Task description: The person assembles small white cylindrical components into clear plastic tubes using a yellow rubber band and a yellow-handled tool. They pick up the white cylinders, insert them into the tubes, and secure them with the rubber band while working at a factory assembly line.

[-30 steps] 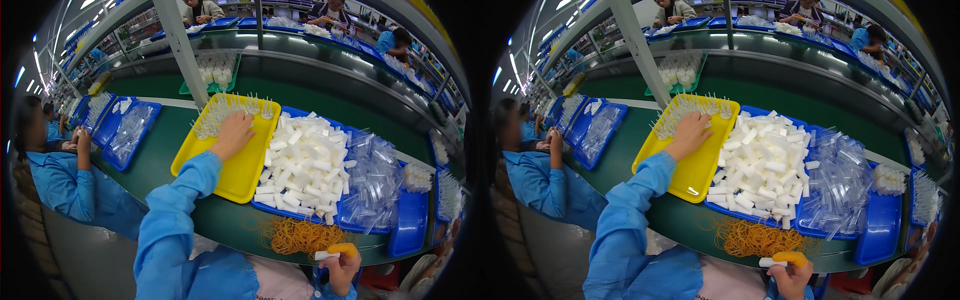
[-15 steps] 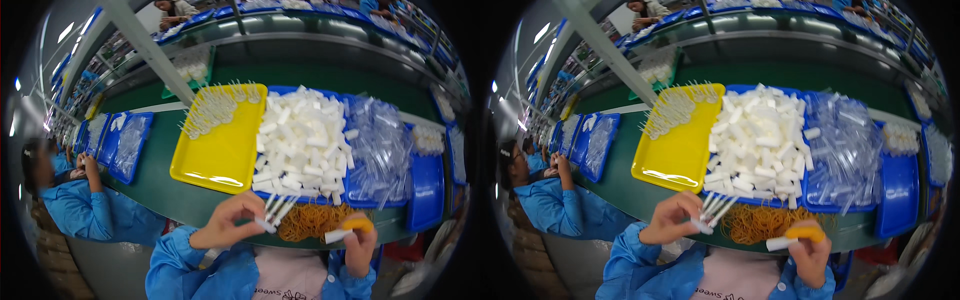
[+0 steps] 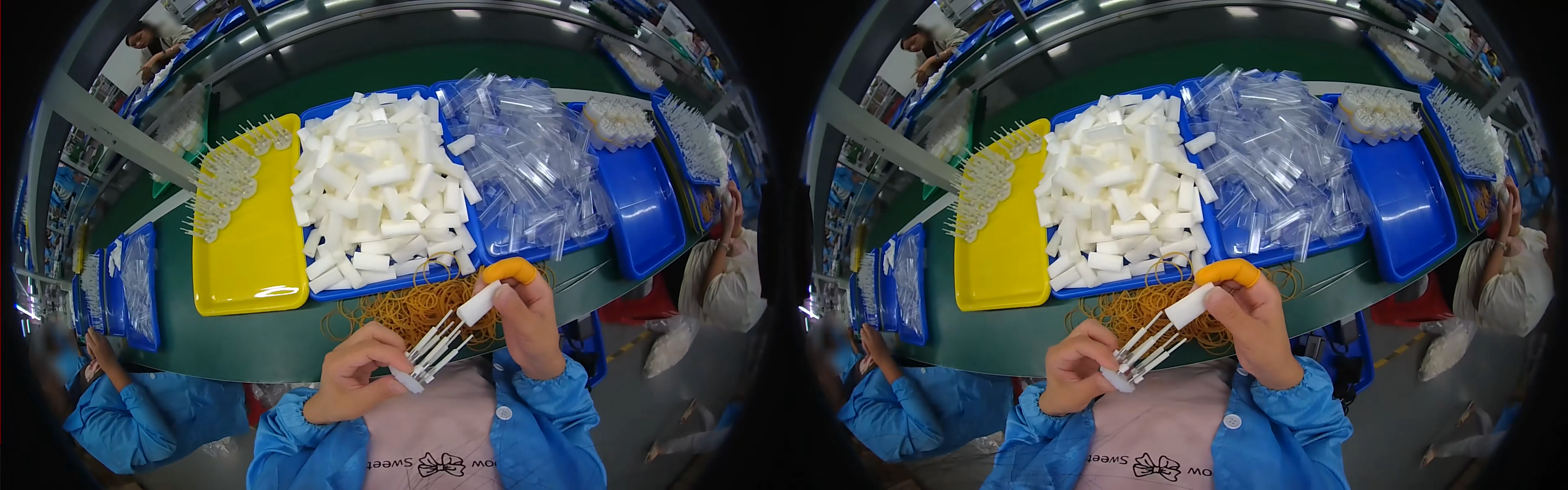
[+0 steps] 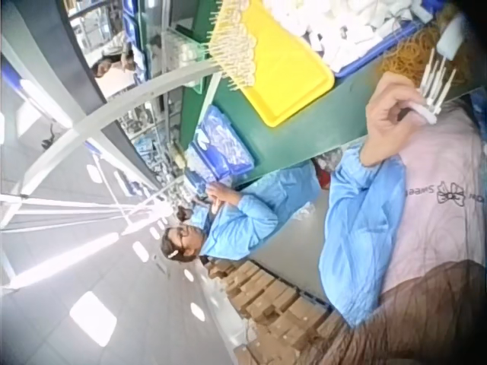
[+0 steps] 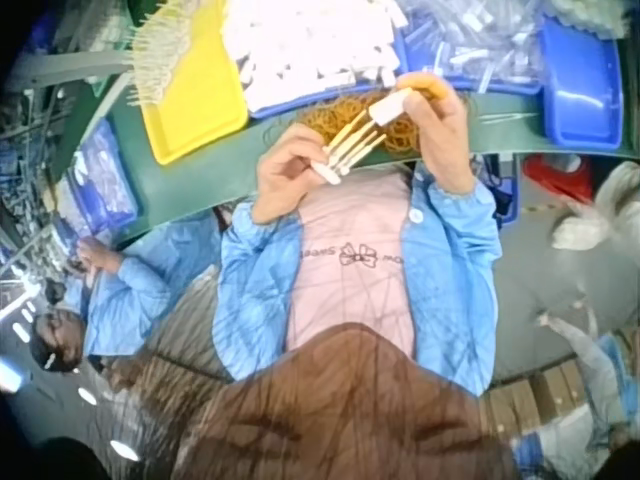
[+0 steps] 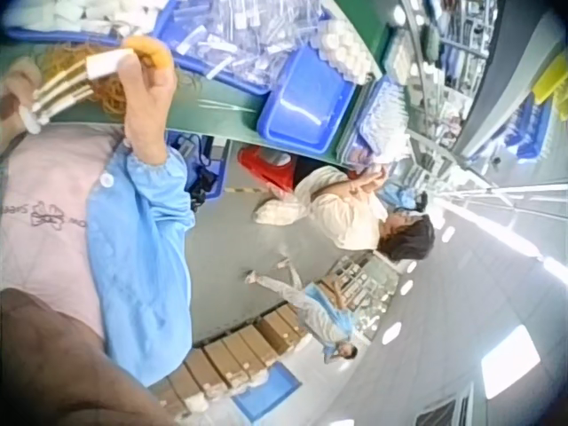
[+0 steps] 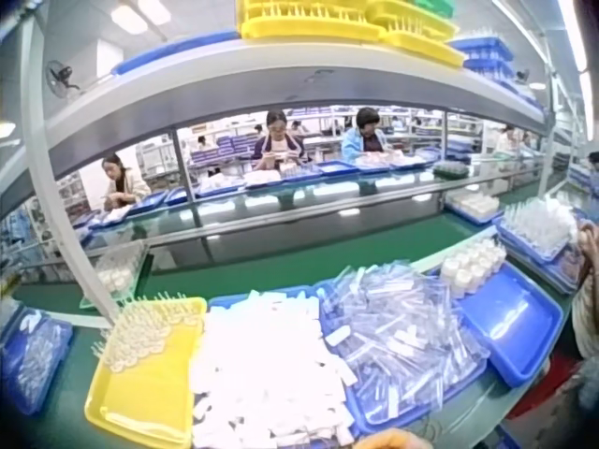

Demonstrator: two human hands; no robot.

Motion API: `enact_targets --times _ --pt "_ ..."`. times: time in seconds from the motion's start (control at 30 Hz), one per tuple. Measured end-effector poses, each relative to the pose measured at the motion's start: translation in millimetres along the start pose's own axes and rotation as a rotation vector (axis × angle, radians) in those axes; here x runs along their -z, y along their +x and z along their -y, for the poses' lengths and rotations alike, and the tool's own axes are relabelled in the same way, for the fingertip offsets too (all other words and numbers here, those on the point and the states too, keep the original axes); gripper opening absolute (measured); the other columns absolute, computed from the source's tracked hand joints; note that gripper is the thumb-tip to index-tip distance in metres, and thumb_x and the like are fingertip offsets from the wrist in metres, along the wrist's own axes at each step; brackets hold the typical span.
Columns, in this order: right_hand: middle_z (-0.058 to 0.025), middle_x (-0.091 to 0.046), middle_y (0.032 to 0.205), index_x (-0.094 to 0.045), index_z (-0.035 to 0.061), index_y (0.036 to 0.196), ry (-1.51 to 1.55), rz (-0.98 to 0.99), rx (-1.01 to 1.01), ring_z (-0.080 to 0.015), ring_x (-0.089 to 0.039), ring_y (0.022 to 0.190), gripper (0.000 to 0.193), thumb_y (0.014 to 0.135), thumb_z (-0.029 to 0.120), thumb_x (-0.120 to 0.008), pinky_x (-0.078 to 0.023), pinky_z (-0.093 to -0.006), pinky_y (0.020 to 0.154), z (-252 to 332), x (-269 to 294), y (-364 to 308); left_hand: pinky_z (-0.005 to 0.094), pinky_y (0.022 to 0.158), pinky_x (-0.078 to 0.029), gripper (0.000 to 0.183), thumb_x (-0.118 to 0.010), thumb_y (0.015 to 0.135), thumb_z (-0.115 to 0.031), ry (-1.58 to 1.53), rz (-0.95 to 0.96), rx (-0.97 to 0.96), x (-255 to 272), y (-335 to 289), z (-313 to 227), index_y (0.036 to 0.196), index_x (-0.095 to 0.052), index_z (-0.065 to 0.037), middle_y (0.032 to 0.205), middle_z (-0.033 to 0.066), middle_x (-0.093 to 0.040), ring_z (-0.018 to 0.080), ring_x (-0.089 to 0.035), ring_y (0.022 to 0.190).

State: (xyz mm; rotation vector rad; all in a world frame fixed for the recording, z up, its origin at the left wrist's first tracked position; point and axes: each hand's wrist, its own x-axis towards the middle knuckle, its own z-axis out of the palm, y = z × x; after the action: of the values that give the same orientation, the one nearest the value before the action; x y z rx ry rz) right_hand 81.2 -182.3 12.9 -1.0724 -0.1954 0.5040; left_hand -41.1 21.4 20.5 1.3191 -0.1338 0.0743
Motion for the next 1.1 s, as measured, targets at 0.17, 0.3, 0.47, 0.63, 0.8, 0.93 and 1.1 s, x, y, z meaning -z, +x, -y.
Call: enact_targets --times 0.17,0.3,0.47,0.63,0.8,0.93,1.1 --pt "-0.0053 -0.061 0.096 -0.058 -0.0001 0.108 0.02 0.06 -0.078 -0.0112 -0.056 0.088 0.022 0.089 0.011 -0.062 -0.045 -0.0254 0.081 1 -2 0 0.0283 0.078 -0.044 0.025 -0.075 0.072 0.001 0.014 0.008 0.017 3 -2 0 0.096 -0.065 0.001 0.1 0.0122 -0.054 0.0185 -0.054 0.092" --pt "-0.0054 -0.06 0.095 -0.061 -0.0002 0.101 -0.109 0.203 -0.027 -0.0113 -0.056 0.085 0.016 0.087 0.009 -0.063 -0.045 -0.0248 0.077 3 -1 1 0.0269 0.074 -0.045 0.025 -0.077 0.07 -0.001 0.19 0.091 -0.007 6 1 -3 0.093 -0.067 0.0 0.096 0.0101 -0.057 0.0187 -0.056 0.088" --pt "-0.0058 -0.06 0.092 -0.064 -0.0001 0.093 -0.208 0.259 0.033 -0.0119 -0.056 0.084 0.014 0.082 0.007 -0.069 -0.045 -0.0252 0.074 3 6 0 0.0259 0.068 -0.046 0.025 -0.08 0.067 -0.003 0.328 0.058 -0.047 10 -2 -5 0.089 -0.069 -0.001 0.09 0.0096 -0.062 0.0186 -0.06 0.079" --pt "-0.0075 -0.061 0.089 -0.066 0.0029 0.093 -0.336 0.429 0.185 -0.0178 -0.057 0.083 0.018 0.077 0.007 -0.073 -0.045 -0.029 0.073 -3 -10 -6 0.0263 0.067 -0.047 0.026 -0.08 0.064 -0.001 0.254 0.009 -0.05 3 -3 4 0.088 -0.07 -0.002 0.088 0.0116 -0.064 0.019 -0.062 0.077" --pt "-0.0082 -0.062 0.094 -0.067 0.0019 0.094 -0.458 0.405 0.208 -0.023 -0.058 0.09 0.018 0.078 0.01 -0.072 -0.045 -0.0346 0.079 5 -14 -1 0.0273 0.068 -0.048 0.028 -0.08 0.064 0.0 0.289 -0.047 -0.091 3 0 8 0.089 -0.069 -0.001 0.088 0.0117 -0.064 0.0187 -0.062 0.078" --pt "-0.0103 -0.06 0.101 -0.066 0.0031 0.099 -0.896 0.212 0.502 -0.0274 -0.058 0.09 0.024 0.076 0.01 -0.07 -0.046 -0.0367 0.075 18 -10 41 0.0273 0.069 -0.05 0.031 -0.081 0.063 0.001 0.142 -0.231 0.013 -5 5 2 0.091 -0.069 0.001 0.088 0.0114 -0.065 0.0183 -0.062 0.08" --pt "-0.0087 -0.057 0.098 -0.065 0.0061 0.092 -1.508 0.069 0.619 -0.0263 -0.053 0.093 0.022 0.071 0.009 -0.07 -0.038 -0.0391 0.08 12 -1 87 0.028 0.069 -0.05 0.031 -0.081 0.064 0.0 0.371 -0.13 -0.019 -2 6 0 0.093 -0.069 0.001 0.093 0.0131 -0.064 0.0202 -0.063 0.081"
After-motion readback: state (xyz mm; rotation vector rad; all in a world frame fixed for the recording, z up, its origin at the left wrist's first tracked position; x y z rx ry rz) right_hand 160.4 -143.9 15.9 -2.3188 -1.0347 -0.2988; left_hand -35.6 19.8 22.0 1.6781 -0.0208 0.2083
